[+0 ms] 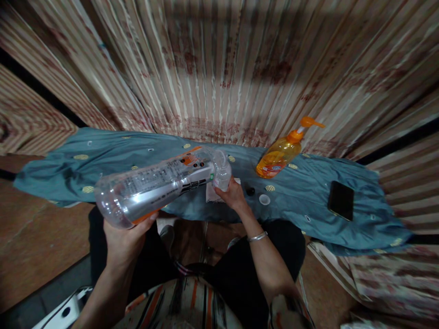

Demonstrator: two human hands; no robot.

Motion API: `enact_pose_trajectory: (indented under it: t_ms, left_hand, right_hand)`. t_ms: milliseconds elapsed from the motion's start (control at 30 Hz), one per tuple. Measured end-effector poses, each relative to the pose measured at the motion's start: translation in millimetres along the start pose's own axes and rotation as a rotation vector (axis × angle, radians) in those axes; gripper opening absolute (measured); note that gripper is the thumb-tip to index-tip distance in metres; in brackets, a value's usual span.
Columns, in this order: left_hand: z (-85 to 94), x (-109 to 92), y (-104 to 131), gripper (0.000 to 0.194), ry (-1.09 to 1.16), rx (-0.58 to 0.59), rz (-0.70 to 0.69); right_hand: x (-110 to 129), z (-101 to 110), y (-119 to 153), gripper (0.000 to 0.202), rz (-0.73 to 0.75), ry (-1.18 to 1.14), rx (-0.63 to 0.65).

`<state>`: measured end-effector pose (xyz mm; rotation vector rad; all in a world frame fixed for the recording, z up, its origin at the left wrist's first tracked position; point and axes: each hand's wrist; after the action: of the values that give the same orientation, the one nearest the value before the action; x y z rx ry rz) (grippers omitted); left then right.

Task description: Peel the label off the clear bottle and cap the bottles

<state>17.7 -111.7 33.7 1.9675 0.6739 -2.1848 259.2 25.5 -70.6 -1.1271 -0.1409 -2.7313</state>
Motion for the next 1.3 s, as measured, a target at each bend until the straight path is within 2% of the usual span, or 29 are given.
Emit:
enact_pose_trajectory:
  t_ms: [400,700,1300]
  left_hand:
    - [1.3,0.6,1.5,0.098,-0.014,0.006,-0.01]
    - [2.1,-0.9,2.2,0.104,-0.005,0.015,0.018]
    - [2.3,-2.3,2.2,0.098,-0.024,-0.004,-0.011]
  right_hand:
    - [-2.3,-3.4,-0.2,0.044,0.027,-0.013,-0.034]
    - [-1.9,-1.5,-1.0,0.047,0.003,0.0,-0.004]
    - [-8.1,-4.8,-2.6,0.045,0.031,0.015,-0.018]
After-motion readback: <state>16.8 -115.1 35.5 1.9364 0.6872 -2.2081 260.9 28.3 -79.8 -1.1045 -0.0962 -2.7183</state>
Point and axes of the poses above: each hand's wrist, its own y-axis away from the middle knuckle, its own z-axis out of the back of the hand, x = y × z, and after that the axes turned 13 degrees about x, right-handed
